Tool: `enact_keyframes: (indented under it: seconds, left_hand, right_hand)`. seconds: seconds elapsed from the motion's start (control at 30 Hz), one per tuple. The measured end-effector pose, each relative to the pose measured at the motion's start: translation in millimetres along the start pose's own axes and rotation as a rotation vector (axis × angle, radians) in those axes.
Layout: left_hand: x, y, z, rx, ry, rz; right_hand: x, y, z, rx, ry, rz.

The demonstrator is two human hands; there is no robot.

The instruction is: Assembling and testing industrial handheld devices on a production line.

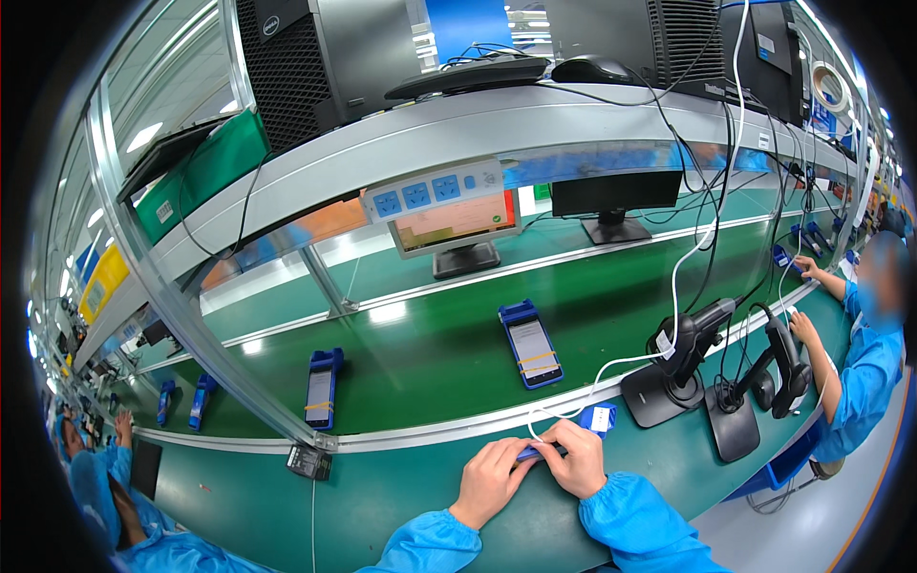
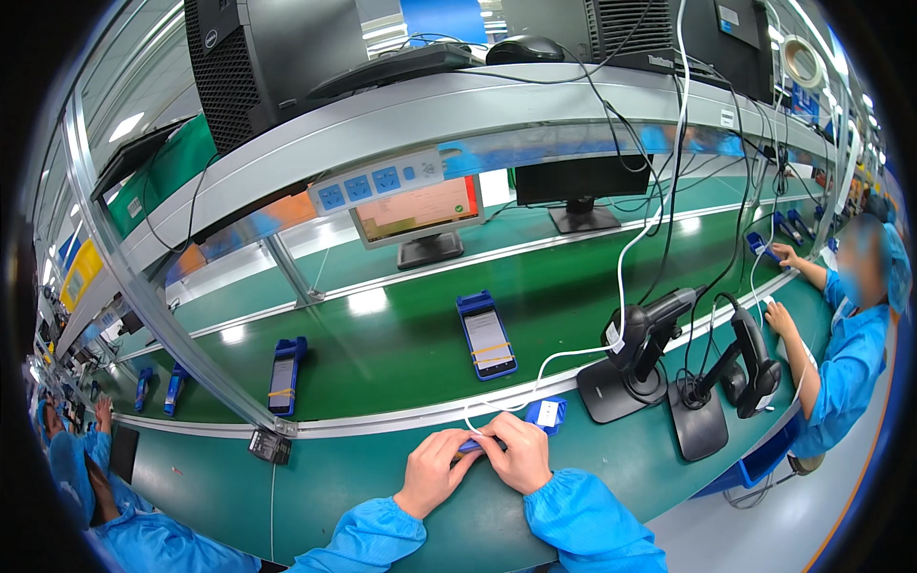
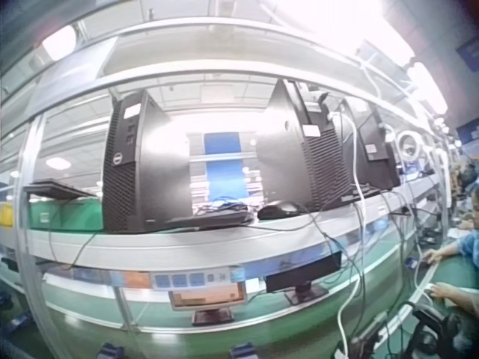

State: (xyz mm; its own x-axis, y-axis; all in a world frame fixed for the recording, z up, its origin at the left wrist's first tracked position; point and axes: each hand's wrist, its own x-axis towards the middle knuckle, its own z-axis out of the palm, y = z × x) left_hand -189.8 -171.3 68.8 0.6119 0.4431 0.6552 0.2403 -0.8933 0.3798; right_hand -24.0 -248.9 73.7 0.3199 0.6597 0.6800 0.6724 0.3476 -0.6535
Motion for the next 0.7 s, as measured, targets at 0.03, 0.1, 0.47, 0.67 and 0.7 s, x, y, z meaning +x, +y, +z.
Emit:
enact_keyframes:
  seconds: [0.03,0.1,0.47,0.67,0.7]
  left_hand:
    - [0,-1,0,-0.002,-0.008,-0.003]
    - [-2,-3,0,-0.004,-0.017,-0.003]
    - [1,-7,-2,-0.164,-0.027,-0.178]
    - [-12,-43,11,-0.372,0.225,-0.516]
    - [-13,-49,13,-0.452,0.271,-0.615]
  right_hand:
    - [0,1,1,0.006,0.000,0.000]
    - [-1,1,1,0.033,0.015,0.016]
    - [-17,0,14,0.123,0.153,-0.230]
    - [-21,-9,16,0.077,0.011,-0.319]
    - [-22,-8,17,0.073,-0.016,-0.337]
